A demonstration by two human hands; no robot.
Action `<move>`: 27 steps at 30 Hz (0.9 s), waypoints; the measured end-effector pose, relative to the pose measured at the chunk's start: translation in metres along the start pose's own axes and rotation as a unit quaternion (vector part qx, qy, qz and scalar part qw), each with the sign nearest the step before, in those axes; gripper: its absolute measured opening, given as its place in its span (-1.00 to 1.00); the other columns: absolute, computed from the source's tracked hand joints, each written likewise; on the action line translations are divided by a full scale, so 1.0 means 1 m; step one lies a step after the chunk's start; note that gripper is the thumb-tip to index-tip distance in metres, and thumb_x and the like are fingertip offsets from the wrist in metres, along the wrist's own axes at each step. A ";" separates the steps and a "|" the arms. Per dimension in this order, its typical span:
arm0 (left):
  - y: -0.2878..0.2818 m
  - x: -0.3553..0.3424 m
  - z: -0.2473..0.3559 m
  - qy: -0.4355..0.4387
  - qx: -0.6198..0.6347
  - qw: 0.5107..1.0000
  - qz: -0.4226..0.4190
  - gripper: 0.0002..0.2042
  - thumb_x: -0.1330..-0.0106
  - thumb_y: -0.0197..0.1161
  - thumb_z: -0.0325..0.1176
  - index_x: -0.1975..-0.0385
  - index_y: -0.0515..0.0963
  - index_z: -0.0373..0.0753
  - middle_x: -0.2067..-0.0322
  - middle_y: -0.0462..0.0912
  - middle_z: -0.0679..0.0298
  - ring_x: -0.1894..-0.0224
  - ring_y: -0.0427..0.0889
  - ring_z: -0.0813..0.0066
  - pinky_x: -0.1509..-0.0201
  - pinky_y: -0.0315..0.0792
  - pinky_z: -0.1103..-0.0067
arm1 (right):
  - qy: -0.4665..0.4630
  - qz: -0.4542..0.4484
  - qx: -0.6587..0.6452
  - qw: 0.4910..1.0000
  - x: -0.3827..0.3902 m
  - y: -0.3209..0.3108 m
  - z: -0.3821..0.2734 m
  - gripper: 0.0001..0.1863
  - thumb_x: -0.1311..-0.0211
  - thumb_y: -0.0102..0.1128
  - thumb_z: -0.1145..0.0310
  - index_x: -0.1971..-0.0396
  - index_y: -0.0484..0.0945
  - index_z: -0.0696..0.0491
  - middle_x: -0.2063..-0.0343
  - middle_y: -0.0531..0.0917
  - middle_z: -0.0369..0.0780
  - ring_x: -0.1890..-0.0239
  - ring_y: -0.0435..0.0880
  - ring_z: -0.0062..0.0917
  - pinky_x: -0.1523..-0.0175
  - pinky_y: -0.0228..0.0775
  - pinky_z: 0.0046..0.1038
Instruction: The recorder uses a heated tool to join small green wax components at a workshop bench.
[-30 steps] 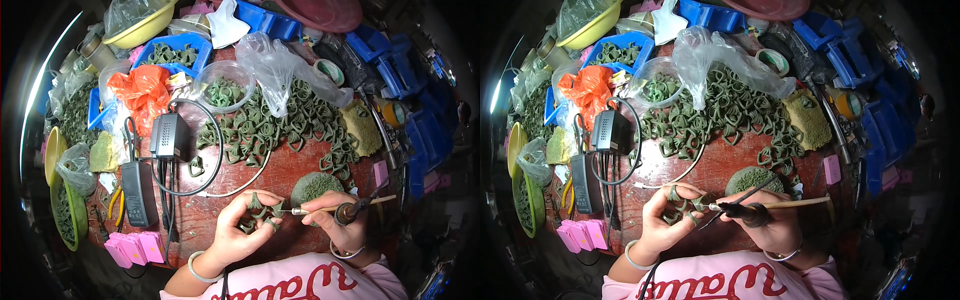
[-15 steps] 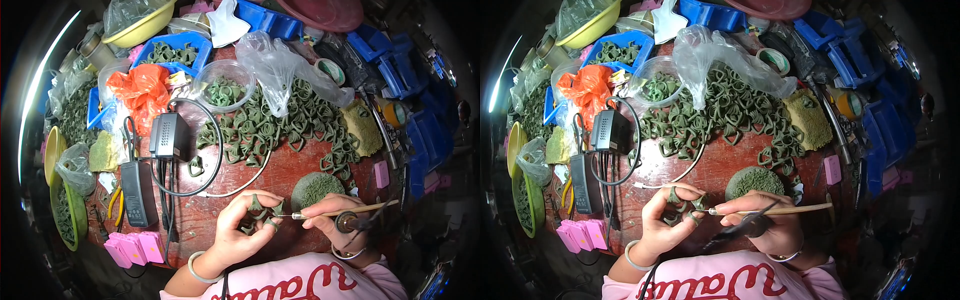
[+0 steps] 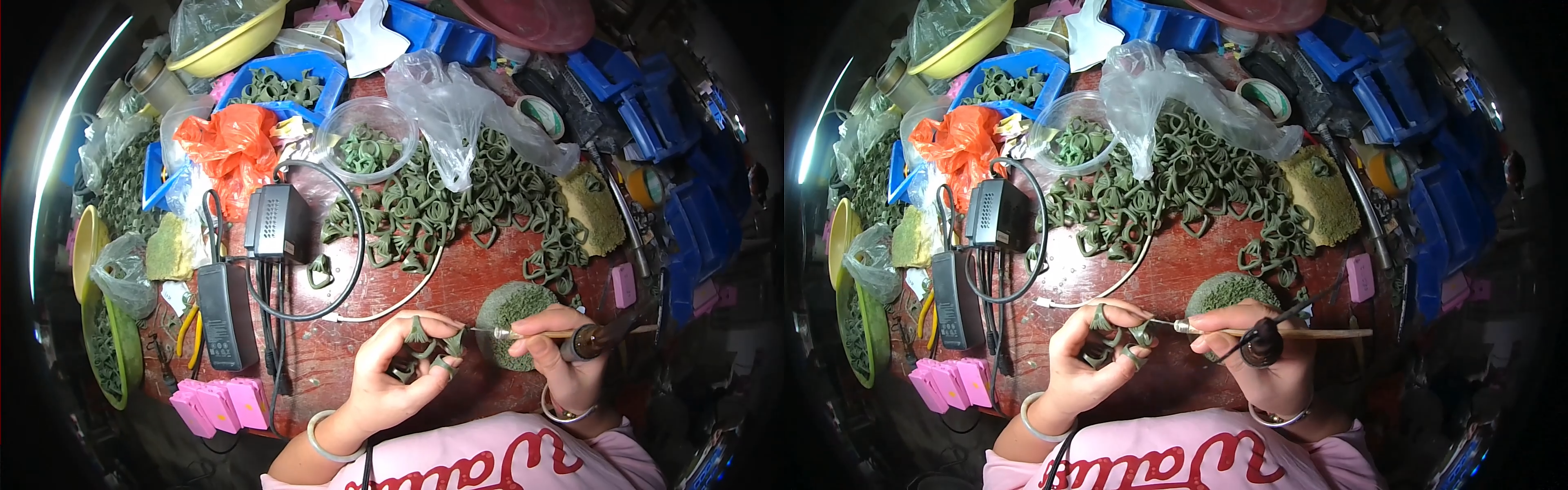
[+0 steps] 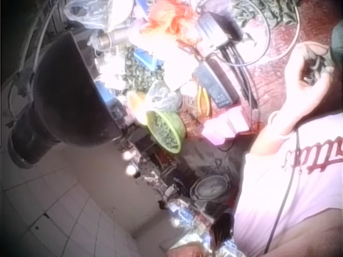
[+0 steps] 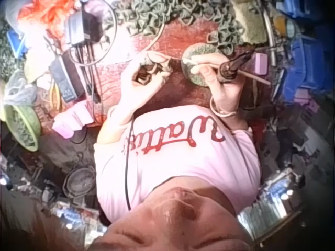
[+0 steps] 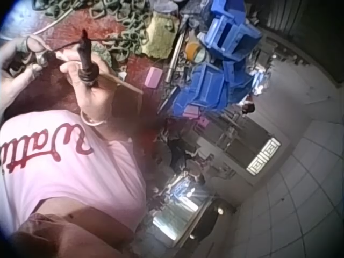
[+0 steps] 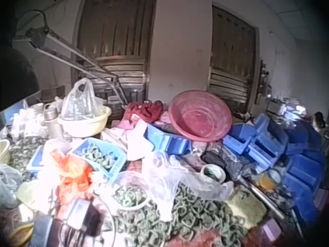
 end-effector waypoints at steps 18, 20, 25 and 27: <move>0.002 0.002 -0.003 -0.032 0.081 0.996 -0.033 -0.68 -0.17 0.19 -0.68 0.05 0.46 -0.37 0.05 0.53 0.16 0.05 0.54 0.53 0.02 0.46 0.63 | 0.072 -0.105 -0.076 0.989 0.005 0.024 0.011 -0.82 -0.28 0.22 0.52 0.17 0.59 0.29 0.28 0.70 -0.10 0.29 0.74 -0.48 0.14 0.57 -0.52; 0.001 0.001 -0.002 -0.020 0.075 0.996 -0.030 -0.68 -0.17 0.18 -0.68 0.06 0.46 -0.37 0.06 0.54 0.16 0.05 0.55 0.52 0.02 0.46 0.63 | 0.066 -0.092 -0.095 0.989 0.006 0.023 0.011 -0.81 -0.27 0.22 0.52 0.15 0.59 0.28 0.26 0.70 -0.10 0.30 0.73 -0.49 0.16 0.57 -0.52; 0.002 0.001 0.002 -0.003 0.077 0.997 -0.019 -0.70 -0.16 0.17 -0.68 0.07 0.47 -0.38 0.07 0.54 0.15 0.06 0.55 0.52 0.02 0.45 0.63 | 0.023 -0.101 -0.101 0.989 0.001 0.024 0.003 -0.81 -0.17 0.28 0.58 0.20 0.62 0.25 0.28 0.71 -0.10 0.35 0.70 -0.50 0.22 0.57 -0.51; 0.003 0.001 -0.001 -0.029 0.092 0.995 -0.012 -0.70 -0.16 0.18 -0.68 0.08 0.47 -0.38 0.07 0.55 0.14 0.06 0.55 0.52 0.01 0.46 0.59 | -0.032 -0.117 -0.037 0.992 -0.002 0.022 -0.008 -0.80 -0.13 0.31 0.60 0.22 0.64 0.24 0.31 0.71 -0.11 0.36 0.68 -0.51 0.24 0.56 -0.51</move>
Point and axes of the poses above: each hand's wrist, its own x-axis away from the middle knuckle, its own y-axis out of the palm, z = x × y, the point moved 8 cm from there along -x, towards the middle knuckle
